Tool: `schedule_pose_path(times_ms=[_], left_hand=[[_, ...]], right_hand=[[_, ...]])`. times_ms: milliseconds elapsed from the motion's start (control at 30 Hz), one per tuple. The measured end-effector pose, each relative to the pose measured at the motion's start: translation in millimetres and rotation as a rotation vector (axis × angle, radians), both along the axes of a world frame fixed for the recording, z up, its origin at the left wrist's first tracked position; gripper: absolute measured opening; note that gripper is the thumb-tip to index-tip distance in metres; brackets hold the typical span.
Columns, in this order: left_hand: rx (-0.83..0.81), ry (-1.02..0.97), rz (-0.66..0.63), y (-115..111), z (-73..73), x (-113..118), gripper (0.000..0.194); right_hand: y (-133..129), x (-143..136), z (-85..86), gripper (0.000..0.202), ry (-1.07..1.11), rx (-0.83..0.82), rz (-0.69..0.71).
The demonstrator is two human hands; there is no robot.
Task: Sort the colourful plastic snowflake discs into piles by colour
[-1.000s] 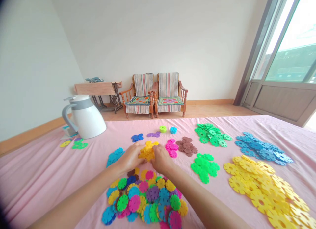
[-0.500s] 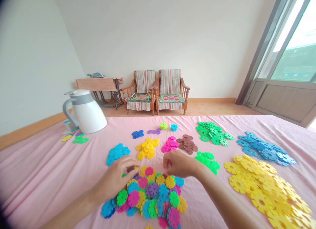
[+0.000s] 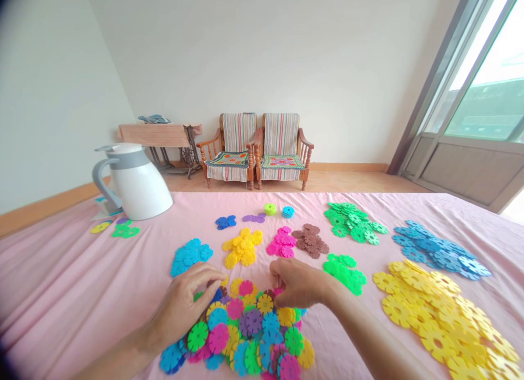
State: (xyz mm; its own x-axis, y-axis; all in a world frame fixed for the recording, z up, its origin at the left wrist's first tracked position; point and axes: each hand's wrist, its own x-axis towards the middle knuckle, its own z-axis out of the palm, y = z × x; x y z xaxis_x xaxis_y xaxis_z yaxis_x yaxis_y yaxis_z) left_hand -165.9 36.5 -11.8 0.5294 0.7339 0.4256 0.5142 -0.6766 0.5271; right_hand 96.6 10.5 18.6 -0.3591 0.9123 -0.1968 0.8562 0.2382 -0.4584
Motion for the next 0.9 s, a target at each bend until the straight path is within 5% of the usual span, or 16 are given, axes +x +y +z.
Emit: schedule_pose_path(times_ms=[167,367,500,733,900], left_hand=[[0.029,-0.053,0.048,2,-2.5,-3,0.016],[0.023,-0.081,0.097,7,-3.1,-4,0.016],[0.039,-0.103,0.109,8,-4.7,-4,0.015],[-0.055,-0.341,0.306,13,0.3,-10,0.022],[-0.198,-0.541,0.421,19,3.2,-16,0.031]], right_hand=[[9,4,0.5,0.009,0.22,-0.078,-0.012],[38,18,-24.3,0.004,0.37,0.286,-0.388],[43,19,-30.8,0.011,0.364,0.372,-0.473],[11,-19,-12.4,0.012,0.347,0.211,-0.138],[-1,-44,-12.0,0.022,0.31,0.201,-0.047]])
